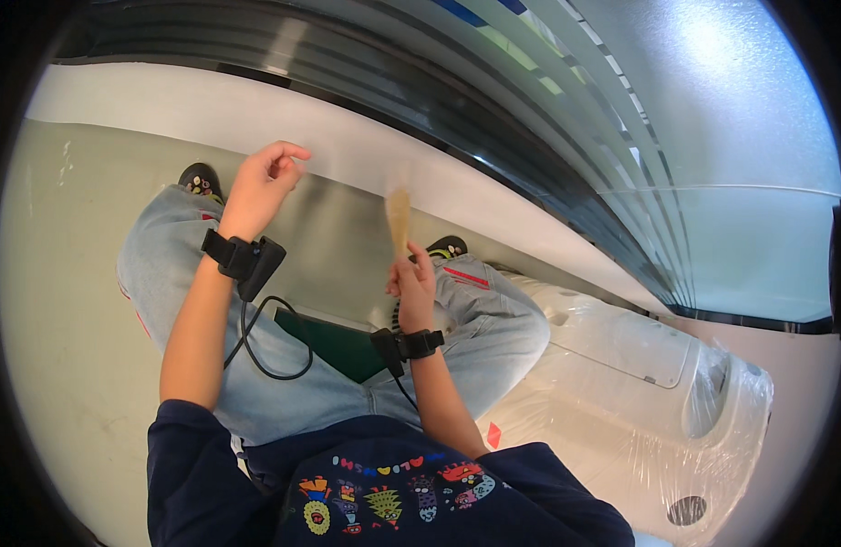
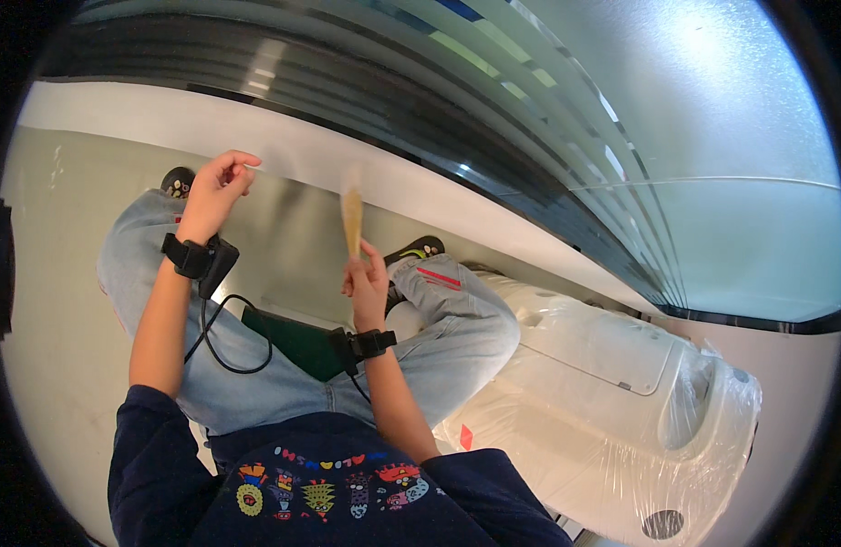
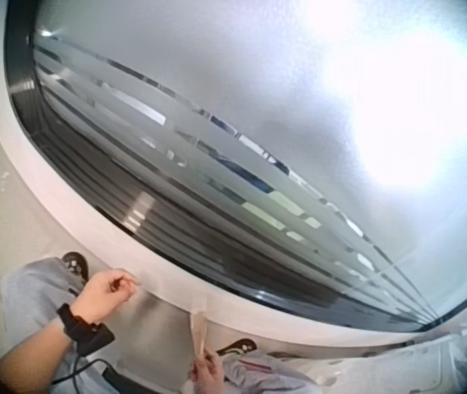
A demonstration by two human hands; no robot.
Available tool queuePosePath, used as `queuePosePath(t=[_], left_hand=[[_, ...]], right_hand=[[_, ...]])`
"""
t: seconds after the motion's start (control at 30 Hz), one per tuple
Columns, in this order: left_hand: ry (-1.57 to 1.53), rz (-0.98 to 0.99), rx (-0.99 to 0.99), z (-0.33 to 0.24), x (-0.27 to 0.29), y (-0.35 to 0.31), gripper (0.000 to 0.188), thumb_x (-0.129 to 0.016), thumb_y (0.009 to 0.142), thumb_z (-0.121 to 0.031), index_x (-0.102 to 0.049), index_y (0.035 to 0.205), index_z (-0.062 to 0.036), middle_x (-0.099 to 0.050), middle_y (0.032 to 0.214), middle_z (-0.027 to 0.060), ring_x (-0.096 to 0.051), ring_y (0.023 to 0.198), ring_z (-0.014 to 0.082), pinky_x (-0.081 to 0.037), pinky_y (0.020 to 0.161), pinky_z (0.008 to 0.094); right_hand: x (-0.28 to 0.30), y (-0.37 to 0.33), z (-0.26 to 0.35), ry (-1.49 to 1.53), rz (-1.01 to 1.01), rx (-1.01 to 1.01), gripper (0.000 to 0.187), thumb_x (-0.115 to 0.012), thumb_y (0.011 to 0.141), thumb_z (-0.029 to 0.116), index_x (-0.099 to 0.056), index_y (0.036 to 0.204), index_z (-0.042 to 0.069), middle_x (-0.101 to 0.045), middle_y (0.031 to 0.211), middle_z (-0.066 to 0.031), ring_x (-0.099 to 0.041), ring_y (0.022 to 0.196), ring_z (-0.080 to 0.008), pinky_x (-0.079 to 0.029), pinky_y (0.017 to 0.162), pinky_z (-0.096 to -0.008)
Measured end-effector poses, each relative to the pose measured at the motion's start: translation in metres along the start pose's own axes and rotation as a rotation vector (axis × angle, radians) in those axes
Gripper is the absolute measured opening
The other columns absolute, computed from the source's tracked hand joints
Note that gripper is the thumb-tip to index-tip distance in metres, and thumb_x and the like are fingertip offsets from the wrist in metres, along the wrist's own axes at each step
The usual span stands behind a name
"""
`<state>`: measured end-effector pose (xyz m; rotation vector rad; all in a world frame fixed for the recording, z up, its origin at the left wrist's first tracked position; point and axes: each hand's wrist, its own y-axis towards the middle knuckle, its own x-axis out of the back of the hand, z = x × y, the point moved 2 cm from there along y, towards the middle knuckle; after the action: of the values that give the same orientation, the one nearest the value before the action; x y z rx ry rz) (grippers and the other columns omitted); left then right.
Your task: Painting a wall and the frame of a glass door using a brush.
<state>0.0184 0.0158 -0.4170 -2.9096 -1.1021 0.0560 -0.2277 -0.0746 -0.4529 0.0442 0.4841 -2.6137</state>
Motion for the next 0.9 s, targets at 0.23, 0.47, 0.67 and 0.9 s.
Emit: queuePosePath(t=[0.23, 0.47, 0.67, 0.9], left_hand=[[-0.035, -0.003, 0.042, -0.002, 0.003, -0.001, 0.016, -0.050, 0.078, -0.005, -0.057, 0.091, -0.0007, -0.042, 0.062, -0.0056, -0.041, 0.059, 0.0037, -0.035, 0.056, 0.0176], [0.019, 0.054, 0.021, -0.003, -0.002, 0.003, 0.016, -0.049, 0.081, -0.005, -0.057, 0.095, -0.0022, -0.043, 0.066, -0.0053, -0.043, 0.062, 0.0041, -0.039, 0.062, 0.0177], [0.054, 0.064, -0.016, -0.005, -0.012, 0.007, 0.016, -0.048, 0.080, -0.003, -0.056, 0.094, -0.0017, -0.044, 0.066, -0.0048, -0.044, 0.063, 0.0043, -0.039, 0.062, 0.0180], [0.064, 0.085, -0.031, -0.011, -0.017, 0.006, 0.016, -0.048, 0.080, -0.004, -0.057, 0.094, -0.0023, -0.045, 0.067, -0.0045, -0.044, 0.063, 0.0043, -0.039, 0.062, 0.0180]], right_hand=[[0.016, 0.007, -0.001, 0.015, -0.092, -0.036, 0.029, -0.049, 0.085, 0.013, -0.045, 0.113, 0.007, -0.045, 0.060, -0.0006, -0.037, 0.044, -0.0058, -0.035, 0.043, -0.0204], [0.084, 0.015, 0.019, 0.036, -0.177, 0.047, 0.025, -0.050, 0.085, 0.013, -0.050, 0.109, 0.007, -0.045, 0.059, 0.0008, -0.036, 0.044, -0.0057, -0.035, 0.042, -0.0203], [0.129, 0.013, 0.029, 0.022, -0.352, 0.067, 0.026, -0.048, 0.086, 0.013, -0.047, 0.111, 0.006, -0.045, 0.059, -0.0006, -0.037, 0.043, -0.0069, -0.036, 0.042, -0.0214], [0.164, 0.005, 0.062, 0.083, -0.564, 0.192, 0.026, -0.044, 0.087, 0.018, -0.043, 0.113, 0.010, -0.043, 0.061, -0.0026, -0.034, 0.043, -0.0093, -0.035, 0.042, -0.0241]])
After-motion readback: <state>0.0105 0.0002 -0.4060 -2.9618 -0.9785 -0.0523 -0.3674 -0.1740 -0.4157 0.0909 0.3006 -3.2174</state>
